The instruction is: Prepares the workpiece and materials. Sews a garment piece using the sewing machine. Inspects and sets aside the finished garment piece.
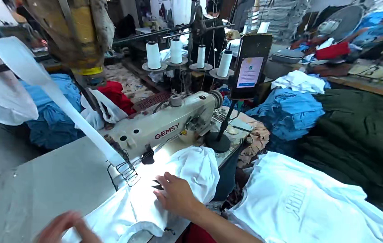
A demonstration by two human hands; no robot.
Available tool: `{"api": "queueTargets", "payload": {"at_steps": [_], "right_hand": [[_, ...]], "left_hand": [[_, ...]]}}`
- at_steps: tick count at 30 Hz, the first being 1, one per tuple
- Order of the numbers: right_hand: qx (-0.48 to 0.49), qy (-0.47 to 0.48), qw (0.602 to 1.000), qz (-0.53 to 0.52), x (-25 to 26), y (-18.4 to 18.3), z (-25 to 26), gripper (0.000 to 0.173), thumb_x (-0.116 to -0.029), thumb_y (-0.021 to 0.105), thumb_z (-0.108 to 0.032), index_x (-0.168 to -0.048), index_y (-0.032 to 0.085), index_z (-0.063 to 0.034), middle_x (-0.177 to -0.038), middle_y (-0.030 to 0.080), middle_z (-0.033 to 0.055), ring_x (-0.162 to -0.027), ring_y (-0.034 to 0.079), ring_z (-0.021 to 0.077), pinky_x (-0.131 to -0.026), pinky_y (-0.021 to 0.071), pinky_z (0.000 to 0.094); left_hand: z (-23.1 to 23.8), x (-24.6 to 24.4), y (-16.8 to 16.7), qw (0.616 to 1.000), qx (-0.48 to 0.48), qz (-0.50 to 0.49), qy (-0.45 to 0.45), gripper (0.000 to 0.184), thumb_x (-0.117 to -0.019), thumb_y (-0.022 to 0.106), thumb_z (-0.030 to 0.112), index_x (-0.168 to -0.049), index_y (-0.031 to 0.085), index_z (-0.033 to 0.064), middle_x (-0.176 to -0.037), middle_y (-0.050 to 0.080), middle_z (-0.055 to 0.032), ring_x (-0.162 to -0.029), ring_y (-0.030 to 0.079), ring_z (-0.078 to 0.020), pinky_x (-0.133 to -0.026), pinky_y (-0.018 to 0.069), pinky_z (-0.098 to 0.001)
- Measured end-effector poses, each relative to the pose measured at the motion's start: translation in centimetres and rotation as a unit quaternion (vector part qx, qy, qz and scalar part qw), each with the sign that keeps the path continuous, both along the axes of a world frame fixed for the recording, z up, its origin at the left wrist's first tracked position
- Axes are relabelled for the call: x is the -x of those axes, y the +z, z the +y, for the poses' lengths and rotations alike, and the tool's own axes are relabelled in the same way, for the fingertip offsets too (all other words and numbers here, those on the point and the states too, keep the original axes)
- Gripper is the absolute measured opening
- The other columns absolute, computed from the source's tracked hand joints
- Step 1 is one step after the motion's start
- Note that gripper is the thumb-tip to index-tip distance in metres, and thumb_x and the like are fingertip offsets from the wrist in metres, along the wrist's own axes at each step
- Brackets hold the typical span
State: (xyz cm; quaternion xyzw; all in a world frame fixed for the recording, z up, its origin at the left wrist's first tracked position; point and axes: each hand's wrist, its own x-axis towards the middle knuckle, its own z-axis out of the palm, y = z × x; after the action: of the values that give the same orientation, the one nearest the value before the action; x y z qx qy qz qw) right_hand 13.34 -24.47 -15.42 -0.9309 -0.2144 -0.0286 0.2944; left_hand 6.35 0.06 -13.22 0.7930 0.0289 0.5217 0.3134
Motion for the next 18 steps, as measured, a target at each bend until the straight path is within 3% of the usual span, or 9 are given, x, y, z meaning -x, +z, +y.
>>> {"api": "queueTargets", "payload": {"at_steps": [1,2,4,6,9,11,13,16,18], "right_hand": [[0.011,-0.013,1.0,-0.001,-0.4,-0.5,-0.3,0.042,-0.0996,0.059,-0.04,-0.129,0.068,-0.0112,-0.109,0.069,0.0139,-0.092,0.07,0.0296,-0.074,0.0584,0.0481],[0.017,-0.023,0.999,-0.016,-0.7,-1.2,-0.5,0.04,-0.0976,0.06,-0.042,-0.12,0.07,-0.0109,-0.102,0.069,0.0119,-0.086,0.07,0.0276,-0.068,0.0578,0.0467],[0.027,-0.03,0.999,-0.024,-1.3,-1.5,-1.1,0.034,-0.094,0.064,-0.04,-0.11,0.071,-0.0108,-0.094,0.067,0.0099,-0.078,0.069,0.0262,-0.061,0.056,0.0464],[0.032,-0.047,0.998,-0.022,-2.1,-1.5,-2.2,0.032,-0.0905,0.069,-0.036,-0.112,0.073,-0.0124,-0.095,0.07,0.0091,-0.076,0.07,0.0264,-0.061,0.0558,0.0481],[0.046,-0.083,0.995,-0.001,-3.6,-1.2,-4.0,0.034,-0.0903,0.068,-0.033,-0.118,0.073,-0.015,-0.102,0.072,0.0085,-0.083,0.072,0.0274,-0.067,0.0572,0.0509],[0.056,-0.097,0.994,0.016,-4.2,-0.9,-5.1,0.035,-0.0911,0.067,-0.034,-0.121,0.072,-0.0164,-0.106,0.073,0.0075,-0.088,0.072,0.0275,-0.07,0.0571,0.0525],[0.062,-0.106,0.992,0.012,-4.3,-0.9,-5.6,0.035,-0.0902,0.067,-0.031,-0.122,0.072,-0.0173,-0.11,0.073,0.0073,-0.09,0.073,0.0281,-0.071,0.0573,0.054],[0.101,-0.111,0.988,-0.022,-4.0,-1.0,-5.2,0.039,-0.0894,0.064,-0.019,-0.127,0.07,-0.0136,-0.11,0.073,0.0138,-0.084,0.072,0.0348,-0.065,0.0562,0.0568],[0.141,-0.105,0.984,-0.009,-3.4,0.0,-3.9,0.045,-0.093,0.058,-0.015,-0.137,0.065,-0.0122,-0.115,0.07,0.0173,-0.085,0.071,0.0377,-0.067,0.0556,0.0575]], "left_hand": [[-0.9,-0.4,-0.6,0.995,-0.053,0.063,-0.05,0.025,-0.102,0.058,0.009,-0.11,0.062,-0.0138,-0.109,0.067,-0.0254,-0.1,0.068,-0.0241,-0.089,0.0574,-0.0361],[-1.7,-1.0,-1.6,0.98,-0.096,0.143,-0.095,0.025,-0.1014,0.058,0.012,-0.11,0.068,-0.0089,-0.111,0.071,-0.0223,-0.104,0.07,-0.0279,-0.094,0.0574,-0.0427],[-2.8,-2.2,-4.5,0.934,-0.174,0.284,-0.129,0.039,-0.1037,0.051,0.027,-0.125,0.071,-0.0002,-0.138,0.065,-0.0153,-0.133,0.059,-0.0337,-0.115,0.0395,-0.0578],[-3.7,-2.7,-5.9,0.911,-0.22,0.331,-0.113,0.054,-0.1065,0.038,0.039,-0.134,0.067,0.0026,-0.151,0.055,-0.0123,-0.144,0.047,-0.0338,-0.12,0.0232,-0.0652],[-4.6,-3.1,-6.1,0.906,-0.224,0.342,-0.108,0.067,-0.1062,0.033,0.049,-0.137,0.062,-0.0022,-0.153,0.052,-0.016,-0.146,0.044,-0.0351,-0.122,0.0208,-0.0629],[-4.9,-3.5,-5.7,0.908,-0.201,0.345,-0.124,0.07,-0.1045,0.037,0.052,-0.137,0.061,-0.0049,-0.151,0.053,-0.0197,-0.144,0.045,-0.0371,-0.121,0.0272,-0.0578],[-4.8,-3.4,-5.3,0.909,-0.192,0.35,-0.12,0.065,-0.1044,0.04,0.05,-0.135,0.063,-0.0021,-0.15,0.055,-0.0164,-0.141,0.049,-0.034,-0.118,0.0357,-0.0521],[-4.5,-2.5,-5.1,0.891,-0.222,0.388,-0.081,0.061,-0.1062,0.036,0.051,-0.142,0.061,0.008,-0.158,0.048,-0.0031,-0.148,0.041,-0.0239,-0.124,0.0246,-0.054],[-4.5,-2.4,-5.1,0.883,-0.234,0.402,-0.067,0.063,-0.1069,0.031,0.053,-0.145,0.059,0.0111,-0.161,0.044,0.0002,-0.151,0.037,-0.0214,-0.126,0.0197,-0.0548]]}}
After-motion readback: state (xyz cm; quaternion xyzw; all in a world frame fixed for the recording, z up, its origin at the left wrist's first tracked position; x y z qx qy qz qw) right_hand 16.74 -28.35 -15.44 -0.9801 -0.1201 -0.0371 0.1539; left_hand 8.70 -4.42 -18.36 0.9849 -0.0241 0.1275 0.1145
